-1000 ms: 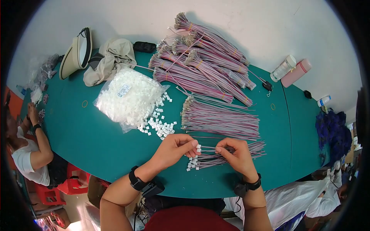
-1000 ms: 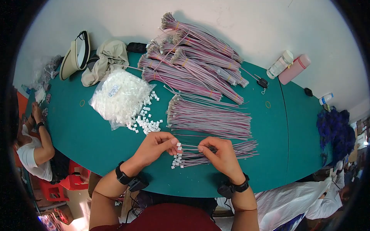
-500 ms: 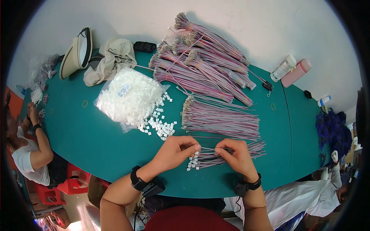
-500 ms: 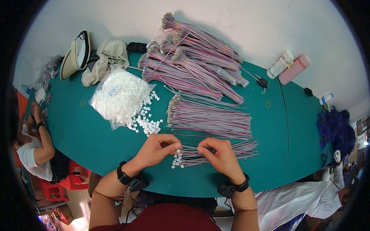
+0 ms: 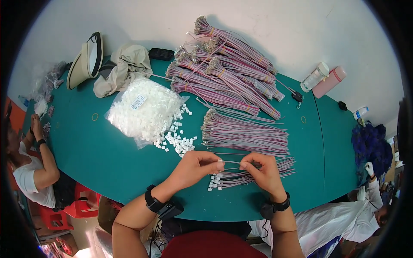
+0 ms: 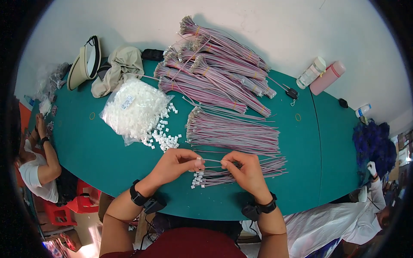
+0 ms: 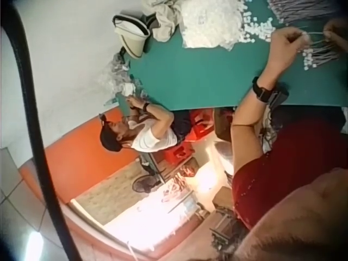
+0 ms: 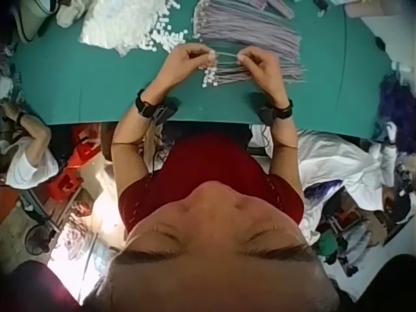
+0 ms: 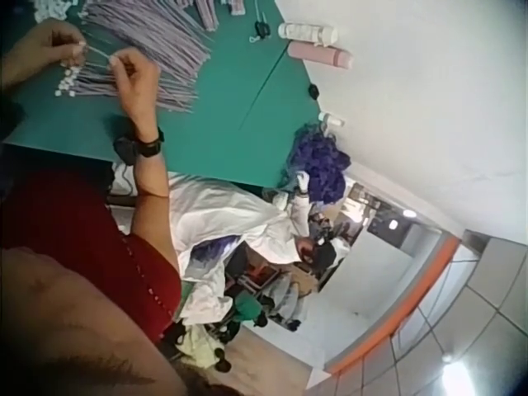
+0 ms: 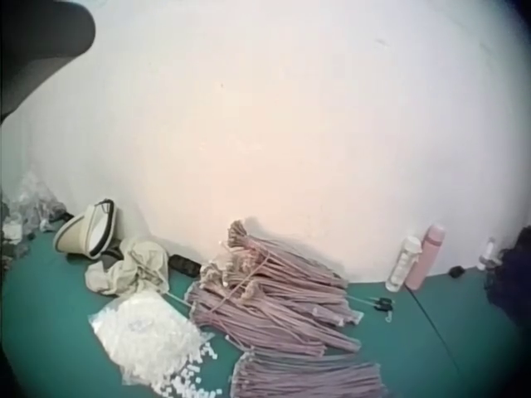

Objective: Assembling wiring harnesses by threading small white plastic components onto multi-colored wires.

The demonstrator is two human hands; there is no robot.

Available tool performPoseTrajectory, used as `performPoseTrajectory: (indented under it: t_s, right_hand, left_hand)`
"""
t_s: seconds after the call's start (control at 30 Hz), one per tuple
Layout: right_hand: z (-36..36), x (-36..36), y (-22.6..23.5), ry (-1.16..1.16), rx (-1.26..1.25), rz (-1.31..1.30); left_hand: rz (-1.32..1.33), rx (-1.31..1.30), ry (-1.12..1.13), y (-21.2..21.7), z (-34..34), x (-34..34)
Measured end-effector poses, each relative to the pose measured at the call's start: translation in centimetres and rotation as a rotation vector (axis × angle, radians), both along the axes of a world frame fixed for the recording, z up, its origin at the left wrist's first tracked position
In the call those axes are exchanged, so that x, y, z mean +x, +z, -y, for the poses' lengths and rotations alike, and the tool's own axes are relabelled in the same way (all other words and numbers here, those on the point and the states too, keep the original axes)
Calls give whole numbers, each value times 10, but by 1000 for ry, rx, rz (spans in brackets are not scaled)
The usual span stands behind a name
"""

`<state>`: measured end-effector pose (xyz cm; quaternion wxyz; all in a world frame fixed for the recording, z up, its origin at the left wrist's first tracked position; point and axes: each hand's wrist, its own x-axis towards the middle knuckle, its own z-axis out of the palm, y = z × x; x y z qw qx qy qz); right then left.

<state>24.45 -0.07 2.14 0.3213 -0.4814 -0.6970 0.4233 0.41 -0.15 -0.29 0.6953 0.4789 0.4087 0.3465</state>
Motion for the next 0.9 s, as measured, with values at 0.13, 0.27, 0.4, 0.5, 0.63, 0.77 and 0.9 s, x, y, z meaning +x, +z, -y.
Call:
performPoseTrajectory:
  t_s: [0.13,0.27,0.4,0.5,0.63,0.77,0.9]
  right_hand:
    - [-2,-3,0,-12,-13,-15]
    - [0,1,4,-27,-26,17]
    - [2,11,18,-109,112,74]
    - [-6,33,32,-194,323,131]
    - [-44,127,21,-575,441,250]
    - [-70,216,-9,-619,481,518]
    - [-71,213,-18,-525,621,817]
  left_hand:
    - [-69,118,-38,2,1,-1]
    - [-302,222,-95,10,0,4]
    - [-452,508,-76,5,-1,5]
    - [-446,544,25,-2,3,-4]
    - [-614,470,-62,15,7,-2]
    - [-627,909,-137,9,8,7]
    - [-633,857,-355,7,7,9]
